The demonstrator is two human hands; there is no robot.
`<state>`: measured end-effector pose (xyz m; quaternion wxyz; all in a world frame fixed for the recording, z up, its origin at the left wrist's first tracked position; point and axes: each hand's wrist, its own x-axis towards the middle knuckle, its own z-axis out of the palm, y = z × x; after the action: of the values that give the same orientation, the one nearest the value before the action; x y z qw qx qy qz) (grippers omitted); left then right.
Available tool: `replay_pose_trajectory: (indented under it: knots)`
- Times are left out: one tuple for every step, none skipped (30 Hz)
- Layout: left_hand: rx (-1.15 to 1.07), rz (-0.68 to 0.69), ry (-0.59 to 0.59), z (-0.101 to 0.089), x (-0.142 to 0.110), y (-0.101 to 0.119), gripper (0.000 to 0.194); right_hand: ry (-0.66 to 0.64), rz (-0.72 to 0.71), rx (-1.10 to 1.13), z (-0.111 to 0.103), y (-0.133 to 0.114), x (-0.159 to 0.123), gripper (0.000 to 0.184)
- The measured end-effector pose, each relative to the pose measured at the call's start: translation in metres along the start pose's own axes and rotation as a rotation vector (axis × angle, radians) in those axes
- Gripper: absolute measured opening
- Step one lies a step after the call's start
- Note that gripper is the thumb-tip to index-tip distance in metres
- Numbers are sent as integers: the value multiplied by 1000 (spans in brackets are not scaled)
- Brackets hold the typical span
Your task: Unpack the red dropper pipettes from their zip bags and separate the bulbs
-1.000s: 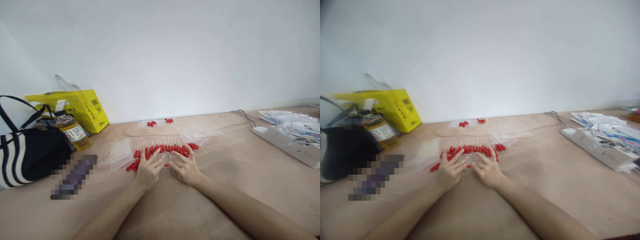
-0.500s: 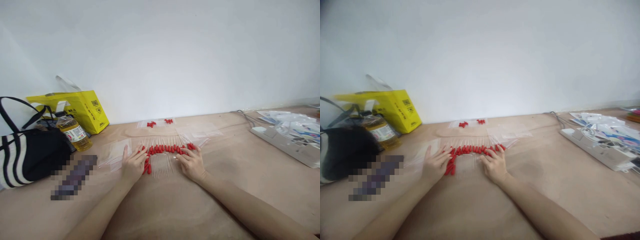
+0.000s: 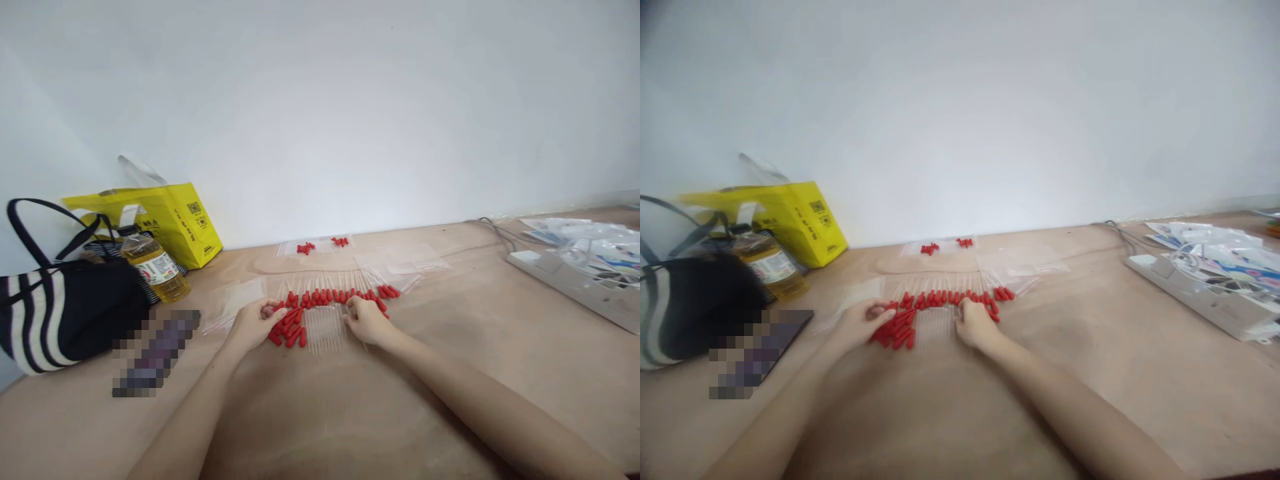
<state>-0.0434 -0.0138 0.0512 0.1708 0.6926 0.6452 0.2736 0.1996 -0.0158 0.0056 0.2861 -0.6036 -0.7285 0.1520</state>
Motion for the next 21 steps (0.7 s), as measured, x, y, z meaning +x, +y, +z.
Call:
replay_pose_trajectory:
  knots:
    - [13, -24, 5, -2, 1, -3, 34, -4, 6, -8, 2, -1, 2, 14]
    - [17, -47, 6, -3, 1, -6, 34, -6, 7, -12, 3, -2, 4, 12]
    - [9, -69, 4, -5, 2, -8, 33, -8, 6, -13, 4, -3, 6, 10]
    - [-7, -87, -4, -6, 3, -10, 33, -9, 6, -11, 5, -3, 7, 9]
    - [-22, -102, -13, -6, 3, -12, 32, -10, 6, -11, 5, -3, 7, 9]
    - [-25, -112, -23, -7, 4, -14, 31, -12, 7, -10, 5, -3, 8, 9]
    - [-17, -120, -34, -7, 4, -15, 31, -13, 8, -11, 6, -3, 8, 10]
    - [0, -126, -39, -7, 4, -16, 31, -11, 9, -13, 7, -3, 7, 12]
    - [21, -132, -40, -7, 4, -17, 31, -7, 9, -15, 8, -3, 6, 13]
    - [41, -140, -39, -7, 4, -17, 31, 1, 8, -19, 9, -3, 6, 13]
    - [56, -149, -36, -7, 4, -17, 31, 12, 6, -25, 11, -3, 5, 13]
    - [65, -155, -31, -6, 3, -17, 32, 26, 3, -31, 13, -3, 4, 13]
    - [69, -156, -32, -6, 3, -17, 33, 42, -1, -37, 14, -3, 4, 12]
    - [74, -153, -38, -6, 3, -16, 33, 56, -8, -39, 15, -3, 4, 12]
    - [85, -148, -44, -6, 3, -16, 34, 66, -16, -40, 14, -2, 5, 12]
    - [98, -143, -44, -6, 3, -15, 35, 74, -24, -41, 12, -1, 7, 11]
    - [112, -139, -41, -6, 3, -15, 36, 82, -24, -49, 8, 1, 9, 11]
    - [124, -134, -34, -7, 4, -14, 36, 88, -11, -70, 1, 3, 13, 11]
    - [133, -130, -27, -7, 4, -13, 35, 93, 13, -107, -7, 7, 17, 13]
    - [138, -125, -14, -8, 4, -12, 34, 98, 68, -163, -17, 11, 22, 15]
    - [141, -118, 4, -8, 5, -11, 33, 89, 136, -237, -27, 15, 27, 16]
